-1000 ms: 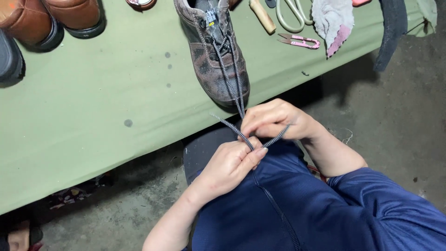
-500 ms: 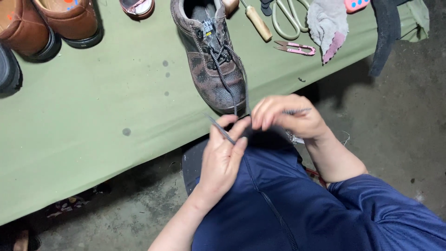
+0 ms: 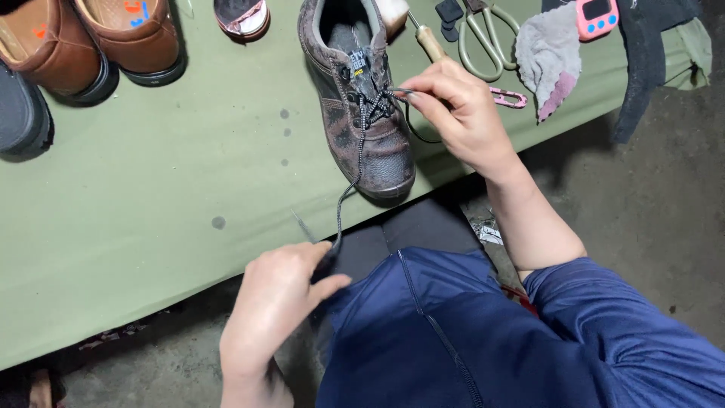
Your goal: Inspecting a boot and threading laces through the eyelets at a repair bench.
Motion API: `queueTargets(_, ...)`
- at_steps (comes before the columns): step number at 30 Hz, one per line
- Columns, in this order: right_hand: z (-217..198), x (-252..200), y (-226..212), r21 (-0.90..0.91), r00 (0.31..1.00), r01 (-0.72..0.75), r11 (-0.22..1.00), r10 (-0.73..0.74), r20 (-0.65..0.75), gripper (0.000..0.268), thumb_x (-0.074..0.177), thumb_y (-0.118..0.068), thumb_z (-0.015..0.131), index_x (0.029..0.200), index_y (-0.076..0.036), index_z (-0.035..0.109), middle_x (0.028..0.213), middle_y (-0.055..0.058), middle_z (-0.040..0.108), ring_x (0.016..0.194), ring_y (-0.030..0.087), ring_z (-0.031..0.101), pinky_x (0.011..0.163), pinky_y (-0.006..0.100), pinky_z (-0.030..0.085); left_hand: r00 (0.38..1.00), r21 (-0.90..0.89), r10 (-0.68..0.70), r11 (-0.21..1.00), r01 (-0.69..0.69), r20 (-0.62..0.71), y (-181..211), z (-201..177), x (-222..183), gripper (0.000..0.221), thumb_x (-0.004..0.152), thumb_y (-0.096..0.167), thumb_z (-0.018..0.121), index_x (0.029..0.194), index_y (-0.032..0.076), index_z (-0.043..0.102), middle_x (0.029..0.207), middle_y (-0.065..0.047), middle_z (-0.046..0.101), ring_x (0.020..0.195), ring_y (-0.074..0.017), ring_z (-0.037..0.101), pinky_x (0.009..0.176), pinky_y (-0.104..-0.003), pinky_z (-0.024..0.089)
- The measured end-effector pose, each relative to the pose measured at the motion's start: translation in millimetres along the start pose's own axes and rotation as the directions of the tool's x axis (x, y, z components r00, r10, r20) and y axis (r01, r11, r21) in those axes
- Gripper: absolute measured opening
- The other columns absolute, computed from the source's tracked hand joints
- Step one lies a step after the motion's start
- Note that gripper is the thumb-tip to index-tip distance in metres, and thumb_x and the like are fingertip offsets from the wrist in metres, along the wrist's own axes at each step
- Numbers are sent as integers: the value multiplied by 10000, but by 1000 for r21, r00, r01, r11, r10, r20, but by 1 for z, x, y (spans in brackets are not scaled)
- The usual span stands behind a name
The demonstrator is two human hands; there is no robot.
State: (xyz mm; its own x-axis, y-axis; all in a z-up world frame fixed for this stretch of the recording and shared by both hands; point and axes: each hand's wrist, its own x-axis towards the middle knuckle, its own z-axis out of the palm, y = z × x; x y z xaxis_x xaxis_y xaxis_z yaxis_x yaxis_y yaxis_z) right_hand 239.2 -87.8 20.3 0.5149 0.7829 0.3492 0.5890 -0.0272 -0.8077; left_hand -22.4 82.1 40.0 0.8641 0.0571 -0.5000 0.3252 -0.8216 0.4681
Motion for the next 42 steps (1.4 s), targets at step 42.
queueTargets(42,36,35,14,-514,963,169,841,-252,-95,32,985,-28,761,977,3,766,785,83,556,707,232,556,1148,607,412,475,-521,-247,583,-623,-844,24,-16,170,284,964,-10,664,1230,89,669,1037,-48,664,904,-84,631,797,-219,536)
